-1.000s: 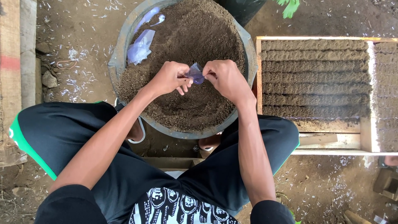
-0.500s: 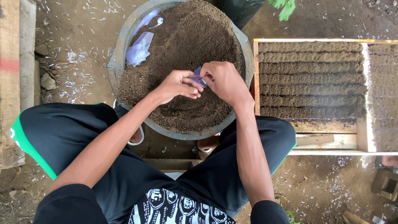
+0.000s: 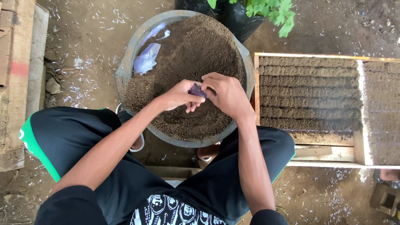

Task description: Preparing seedling blocks by placing seed packets into soil and filling a seedling tray

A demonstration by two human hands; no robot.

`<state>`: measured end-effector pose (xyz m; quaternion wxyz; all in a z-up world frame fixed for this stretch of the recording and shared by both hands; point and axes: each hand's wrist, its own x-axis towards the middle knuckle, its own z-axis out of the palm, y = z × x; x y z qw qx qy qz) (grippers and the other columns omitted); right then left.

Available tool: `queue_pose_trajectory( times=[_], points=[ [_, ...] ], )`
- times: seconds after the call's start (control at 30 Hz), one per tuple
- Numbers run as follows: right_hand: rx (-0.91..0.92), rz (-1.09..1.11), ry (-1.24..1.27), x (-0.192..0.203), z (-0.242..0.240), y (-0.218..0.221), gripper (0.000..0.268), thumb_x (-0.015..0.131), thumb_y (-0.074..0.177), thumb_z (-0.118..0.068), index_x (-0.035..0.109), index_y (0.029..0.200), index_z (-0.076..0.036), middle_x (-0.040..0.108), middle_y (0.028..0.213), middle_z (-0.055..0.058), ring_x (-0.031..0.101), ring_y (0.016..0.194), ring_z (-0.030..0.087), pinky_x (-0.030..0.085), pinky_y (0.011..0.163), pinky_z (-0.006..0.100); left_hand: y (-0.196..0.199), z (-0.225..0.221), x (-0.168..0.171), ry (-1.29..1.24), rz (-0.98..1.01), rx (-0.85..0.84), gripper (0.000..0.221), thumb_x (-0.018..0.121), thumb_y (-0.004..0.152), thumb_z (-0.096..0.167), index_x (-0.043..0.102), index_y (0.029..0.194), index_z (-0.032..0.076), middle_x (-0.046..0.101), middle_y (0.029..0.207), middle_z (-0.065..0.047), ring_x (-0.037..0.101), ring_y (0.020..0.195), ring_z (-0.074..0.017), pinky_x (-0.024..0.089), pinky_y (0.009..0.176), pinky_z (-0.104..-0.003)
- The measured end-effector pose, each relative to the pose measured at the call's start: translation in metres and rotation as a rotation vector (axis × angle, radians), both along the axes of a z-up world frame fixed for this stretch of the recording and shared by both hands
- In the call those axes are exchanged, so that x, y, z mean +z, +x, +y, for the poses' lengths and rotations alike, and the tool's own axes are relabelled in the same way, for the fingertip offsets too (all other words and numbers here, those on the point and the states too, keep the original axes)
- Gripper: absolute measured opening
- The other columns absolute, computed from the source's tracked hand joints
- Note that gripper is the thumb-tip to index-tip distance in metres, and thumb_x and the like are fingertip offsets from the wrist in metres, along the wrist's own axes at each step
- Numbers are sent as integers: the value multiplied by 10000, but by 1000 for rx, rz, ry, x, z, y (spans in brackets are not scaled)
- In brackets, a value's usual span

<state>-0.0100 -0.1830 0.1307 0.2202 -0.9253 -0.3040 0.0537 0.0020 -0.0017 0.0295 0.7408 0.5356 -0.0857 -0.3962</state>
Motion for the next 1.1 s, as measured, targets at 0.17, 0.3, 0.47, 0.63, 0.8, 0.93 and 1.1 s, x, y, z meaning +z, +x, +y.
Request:
queue_pose_trajectory(
  times=[0.17,0.3,0.47,0.63,0.8,0.93,1.1],
  points=[
    [-22,42,117,-10,2,1,165,704,803,73,716,866,-79,699,1213,113,705,1022,355,588,831,474,0,-6,-19,31,-142,179,125,750,845,15,629,872,-1,620,617,-126,602,410,-157,488,275,-231],
    [-29,117,304,-18,3,4,308,629,810,132,778,946,-101,637,1325,187,649,1160,396,528,993,512,1,-5,-19,134,-252,320,91,705,823,-19,660,903,-22,615,567,-136,560,346,-156,438,216,-228],
    [-184,30,419,-28,2,11,411,558,844,175,741,1091,-98,671,1205,184,682,1069,394,601,840,444,7,7,-26,412,-698,434,123,738,809,17,693,920,45,650,612,-149,624,509,-271,463,436,-341],
    [-341,-4,316,-125,-10,24,338,596,812,123,751,1023,-91,730,1006,152,718,934,354,615,755,414,9,19,-32,520,-875,423,145,725,837,-47,685,939,47,632,617,-154,619,499,-279,466,465,-335],
    [-366,439,-386,-167,24,8,823,479,980,-638,420,1506,-8,448,1469,357,428,1365,545,414,1022,703,-3,19,-22,387,-502,485,85,760,761,81,677,778,84,559,458,-47,550,363,-110,435,380,-252],
    [-310,505,-310,-188,39,-3,898,503,938,-674,422,1458,53,540,1320,389,580,1190,561,502,981,645,11,15,-77,556,-623,502,153,794,711,145,684,781,67,533,501,-136,529,448,-219,414,469,-335],
    [-266,358,-290,-214,23,4,429,803,826,-301,714,1168,-58,718,1030,242,720,902,467,615,711,554,10,14,-75,679,-700,479,151,759,689,147,622,711,88,522,495,-79,526,456,-240,419,499,-331]
  ],
)
